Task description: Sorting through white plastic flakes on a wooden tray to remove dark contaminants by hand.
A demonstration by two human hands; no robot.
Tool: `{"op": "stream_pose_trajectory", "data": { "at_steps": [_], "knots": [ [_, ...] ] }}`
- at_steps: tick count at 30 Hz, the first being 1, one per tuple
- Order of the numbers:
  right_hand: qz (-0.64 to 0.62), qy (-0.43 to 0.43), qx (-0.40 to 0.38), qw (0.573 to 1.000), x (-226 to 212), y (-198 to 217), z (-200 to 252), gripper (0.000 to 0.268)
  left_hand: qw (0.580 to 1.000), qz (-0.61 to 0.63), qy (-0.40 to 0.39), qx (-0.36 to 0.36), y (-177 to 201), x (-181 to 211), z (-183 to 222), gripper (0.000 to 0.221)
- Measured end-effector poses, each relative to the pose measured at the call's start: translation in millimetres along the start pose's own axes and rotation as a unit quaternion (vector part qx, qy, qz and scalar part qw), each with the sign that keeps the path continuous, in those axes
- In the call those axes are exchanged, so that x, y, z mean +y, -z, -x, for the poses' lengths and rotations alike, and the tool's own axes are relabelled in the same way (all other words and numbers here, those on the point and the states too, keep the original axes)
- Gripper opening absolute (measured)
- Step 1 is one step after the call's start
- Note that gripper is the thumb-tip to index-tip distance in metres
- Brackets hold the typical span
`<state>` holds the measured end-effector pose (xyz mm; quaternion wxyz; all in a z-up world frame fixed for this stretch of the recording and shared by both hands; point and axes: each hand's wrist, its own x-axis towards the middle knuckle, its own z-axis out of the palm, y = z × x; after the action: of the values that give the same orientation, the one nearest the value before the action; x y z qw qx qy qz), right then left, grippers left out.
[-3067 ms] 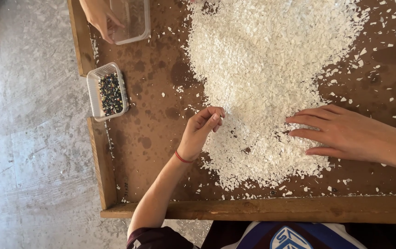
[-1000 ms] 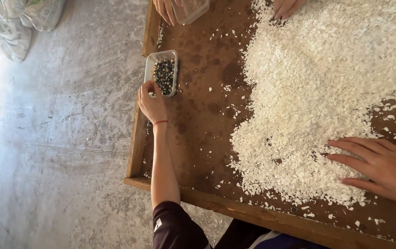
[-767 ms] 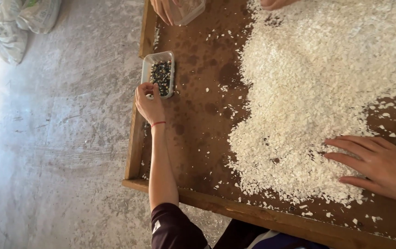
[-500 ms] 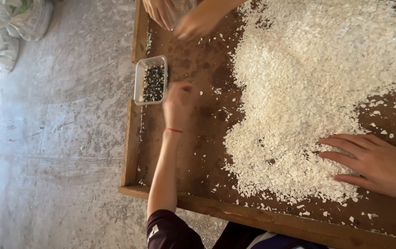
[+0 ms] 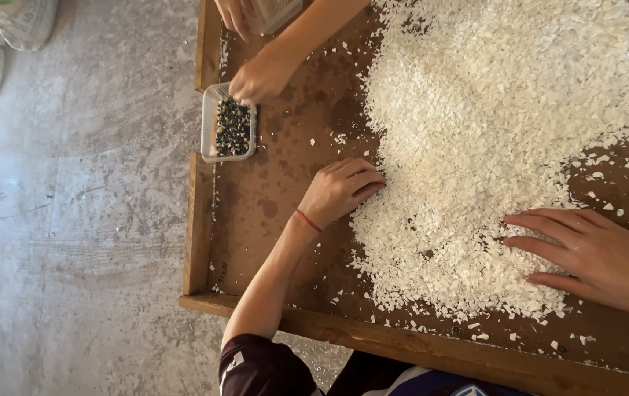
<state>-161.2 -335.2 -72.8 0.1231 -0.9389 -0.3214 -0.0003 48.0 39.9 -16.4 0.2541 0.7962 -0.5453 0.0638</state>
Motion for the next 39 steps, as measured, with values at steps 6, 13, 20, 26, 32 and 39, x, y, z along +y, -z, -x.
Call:
{"op": "stream_pose_trajectory", "data": {
  "at_steps": [6, 13, 20, 26, 32, 39],
  "knots": [
    [-0.006, -0.004, -0.001, 1.000, -1, 3, -1, 0.066, 0.999, -0.034, -0.007, -0.006, -10, -5, 4, 0.006],
    [-0.018, 0.010, 0.016, 1.000, -2, 9, -3, 0.063, 1.000, -0.025, -0.012, -0.006, -9, -4, 2, 0.007],
    [-0.019, 0.014, 0.034, 0.999, -4, 12, -5, 0.061, 0.995, -0.086, -0.045, 0.006, -11, -4, 4, 0.005],
    [-0.016, 0.018, 0.032, 0.999, -5, 15, -6, 0.060, 0.993, -0.111, -0.032, -0.022, -8, 1, 1, 0.007],
    [-0.016, 0.013, 0.019, 1.000, -4, 14, -5, 0.060, 0.997, -0.069, 0.026, -0.036, -12, 3, 0, 0.011],
    [0.001, 0.009, 0.018, 1.000, -5, 16, -5, 0.065, 0.985, 0.065, 0.142, -0.074, 7, 12, -7, 0.002]
  ]
}}
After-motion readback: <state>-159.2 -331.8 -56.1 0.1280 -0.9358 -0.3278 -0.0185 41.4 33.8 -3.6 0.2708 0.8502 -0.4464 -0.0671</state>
